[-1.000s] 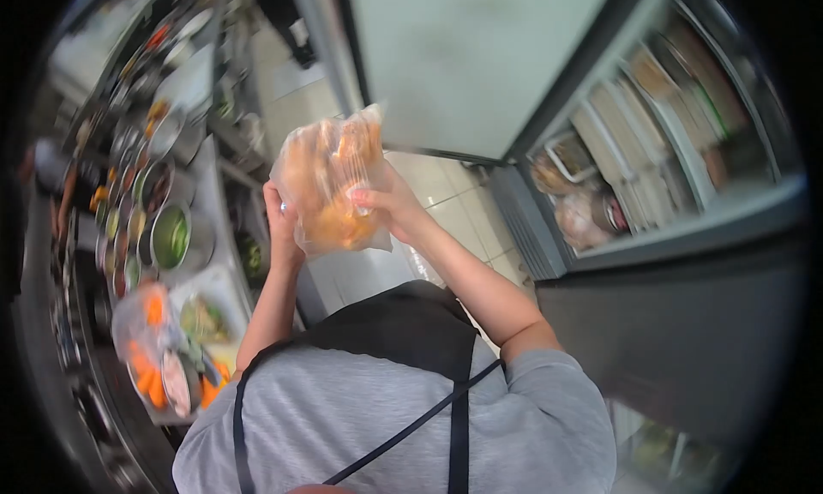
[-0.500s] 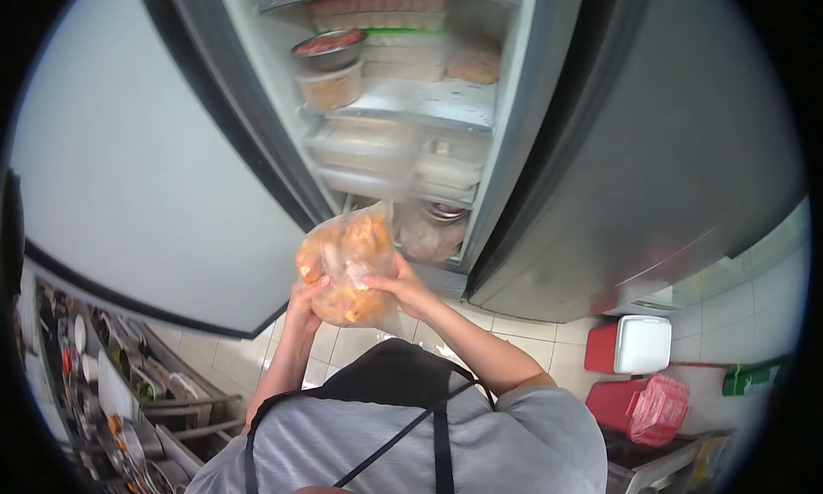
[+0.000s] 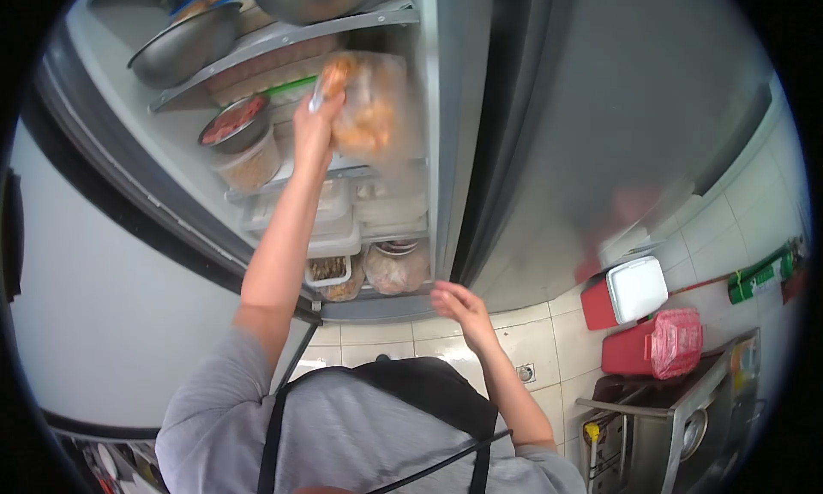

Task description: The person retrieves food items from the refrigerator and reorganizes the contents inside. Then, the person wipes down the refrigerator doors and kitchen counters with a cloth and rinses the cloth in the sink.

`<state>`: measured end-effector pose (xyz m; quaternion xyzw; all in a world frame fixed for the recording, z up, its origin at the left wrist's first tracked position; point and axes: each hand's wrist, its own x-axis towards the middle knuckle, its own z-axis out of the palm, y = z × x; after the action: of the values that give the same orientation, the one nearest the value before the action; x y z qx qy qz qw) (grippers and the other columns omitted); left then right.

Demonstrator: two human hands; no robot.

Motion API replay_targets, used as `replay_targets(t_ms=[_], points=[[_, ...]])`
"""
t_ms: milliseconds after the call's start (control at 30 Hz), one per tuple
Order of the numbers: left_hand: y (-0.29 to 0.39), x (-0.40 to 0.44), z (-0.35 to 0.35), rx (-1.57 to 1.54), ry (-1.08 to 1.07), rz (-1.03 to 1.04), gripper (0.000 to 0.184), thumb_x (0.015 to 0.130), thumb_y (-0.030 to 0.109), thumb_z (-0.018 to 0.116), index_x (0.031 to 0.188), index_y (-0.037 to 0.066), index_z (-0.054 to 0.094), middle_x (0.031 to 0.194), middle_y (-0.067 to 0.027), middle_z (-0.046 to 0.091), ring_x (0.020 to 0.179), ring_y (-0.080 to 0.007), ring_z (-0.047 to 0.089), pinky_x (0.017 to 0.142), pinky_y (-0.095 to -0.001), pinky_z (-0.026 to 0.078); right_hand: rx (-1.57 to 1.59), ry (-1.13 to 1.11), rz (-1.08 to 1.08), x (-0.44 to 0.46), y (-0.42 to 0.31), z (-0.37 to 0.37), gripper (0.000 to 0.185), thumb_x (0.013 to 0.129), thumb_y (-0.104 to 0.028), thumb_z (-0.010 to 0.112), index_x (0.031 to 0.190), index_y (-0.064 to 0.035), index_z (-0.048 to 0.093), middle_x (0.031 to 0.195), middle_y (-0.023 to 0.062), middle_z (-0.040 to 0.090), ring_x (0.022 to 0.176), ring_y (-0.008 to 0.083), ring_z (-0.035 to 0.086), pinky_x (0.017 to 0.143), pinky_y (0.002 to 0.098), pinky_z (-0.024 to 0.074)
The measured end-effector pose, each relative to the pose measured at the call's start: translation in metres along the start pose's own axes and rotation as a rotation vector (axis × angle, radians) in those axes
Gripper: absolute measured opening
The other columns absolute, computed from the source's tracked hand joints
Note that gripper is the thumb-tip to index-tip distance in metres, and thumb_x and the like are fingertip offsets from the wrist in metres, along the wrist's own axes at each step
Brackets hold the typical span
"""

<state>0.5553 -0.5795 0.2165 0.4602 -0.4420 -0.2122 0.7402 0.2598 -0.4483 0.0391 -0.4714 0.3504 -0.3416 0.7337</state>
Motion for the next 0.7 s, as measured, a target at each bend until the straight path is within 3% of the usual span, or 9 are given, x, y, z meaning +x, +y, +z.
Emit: replay_targets(t_ms=[67,167,233,267,333,367,500,567,700], points=[[-0.018,0.063,0.029,0.326,0.136,0.096,0.035,0.074,0.021,0.064,0.098,-0.003,0.055,0.081,-0.0095,0.060,0.073,-0.0192,0.056,0.069,-0.0287,0.043,0.055,0.075,0.043,-0.011,0.015,-0.008,0.037,0.087,-0.024,0.052,0.115,-0.0008,0.050,0.103,0.0106,0.058,0.091,0.0163,0.056,0.079,0.0277,0.0446],[-0.057,0.126,0.057,0.587,0.113,-0.049,0.044,0.074,0.033,0.063,0.099,-0.002,0.056,0.078,-0.0154,0.061,0.074,-0.0288,0.058,0.073,-0.0353,0.044,0.127,0.167,0.118,-0.019,0.041,-0.013,0.037,0.087,-0.026,0.052,0.113,-0.0002,0.051,0.099,0.0098,0.059,0.087,0.0156,0.057,0.078,0.0271,0.0450],[-0.096,0.152,0.062,0.856,-0.078,0.108,0.052,0.070,0.035,0.059,0.107,0.001,0.050,0.096,-0.0240,0.056,0.093,-0.0396,0.053,0.080,-0.0433,0.043,0.129,0.189,0.129,-0.023,0.046,-0.017,0.037,0.087,-0.027,0.052,0.112,0.0001,0.052,0.098,0.0095,0.059,0.086,0.0154,0.057,0.077,0.0267,0.0453],[-0.097,0.141,0.066,0.852,-0.084,0.109,0.052,0.070,0.035,0.059,0.107,0.001,0.050,0.096,-0.0240,0.056,0.093,-0.0396,0.053,0.080,-0.0433,0.043,0.082,0.202,0.153,-0.026,0.048,-0.018,0.036,0.086,-0.027,0.053,0.111,-0.0001,0.053,0.097,0.0093,0.059,0.086,0.0152,0.057,0.077,0.0263,0.0453],[-0.090,0.095,0.070,1.065,-0.047,0.255,0.050,0.071,0.032,0.058,0.111,0.004,0.047,0.114,-0.0257,0.044,0.107,-0.0410,0.042,0.088,-0.0463,0.038,0.040,0.217,0.170,-0.027,0.052,-0.020,0.036,0.086,-0.027,0.053,0.110,-0.0004,0.053,0.096,0.0091,0.060,0.086,0.0151,0.057,0.076,0.0259,0.0454],[-0.082,0.082,0.071,1.004,-0.070,0.222,0.052,0.073,0.028,0.056,0.118,0.006,0.042,0.123,-0.0268,0.030,0.113,-0.0448,0.032,0.090,-0.0452,0.036,0.018,0.242,0.182,-0.029,0.054,-0.023,0.036,0.086,-0.027,0.054,0.110,-0.0008,0.054,0.095,0.0088,0.060,0.085,0.0151,0.058,0.075,0.0258,0.0453],[-0.094,0.087,0.086,0.931,-0.021,0.171,0.059,0.075,0.030,0.053,0.126,0.008,0.035,0.125,-0.0298,0.027,0.114,-0.0464,0.030,0.092,-0.0500,0.032,-0.090,0.288,0.202,-0.033,0.058,-0.036,0.035,0.085,-0.027,0.055,0.109,-0.0019,0.055,0.092,0.0079,0.061,0.083,0.0147,0.058,0.074,0.0255,0.0449],[-0.105,0.104,0.103,1.180,0.187,0.417,0.065,0.075,0.030,0.051,0.131,0.009,0.028,0.130,-0.0321,0.020,0.120,-0.0472,0.022,0.094,-0.0577,0.023,-0.117,0.306,0.180,-0.032,0.059,-0.043,0.036,0.085,-0.028,0.055,0.109,-0.0016,0.054,0.093,0.0080,0.060,0.083,0.0152,0.058,0.074,0.0261,0.0452],[-0.119,0.133,0.111,1.417,0.045,0.425,0.065,0.076,0.032,0.048,0.132,0.006,0.026,0.136,-0.0299,0.011,0.124,-0.0459,0.014,0.094,-0.0632,0.014,-0.176,0.352,0.162,-0.026,0.061,-0.053,0.033,0.084,-0.025,0.056,0.108,-0.0018,0.055,0.091,0.0070,0.061,0.082,0.0142,0.058,0.073,0.0250,0.0445]])
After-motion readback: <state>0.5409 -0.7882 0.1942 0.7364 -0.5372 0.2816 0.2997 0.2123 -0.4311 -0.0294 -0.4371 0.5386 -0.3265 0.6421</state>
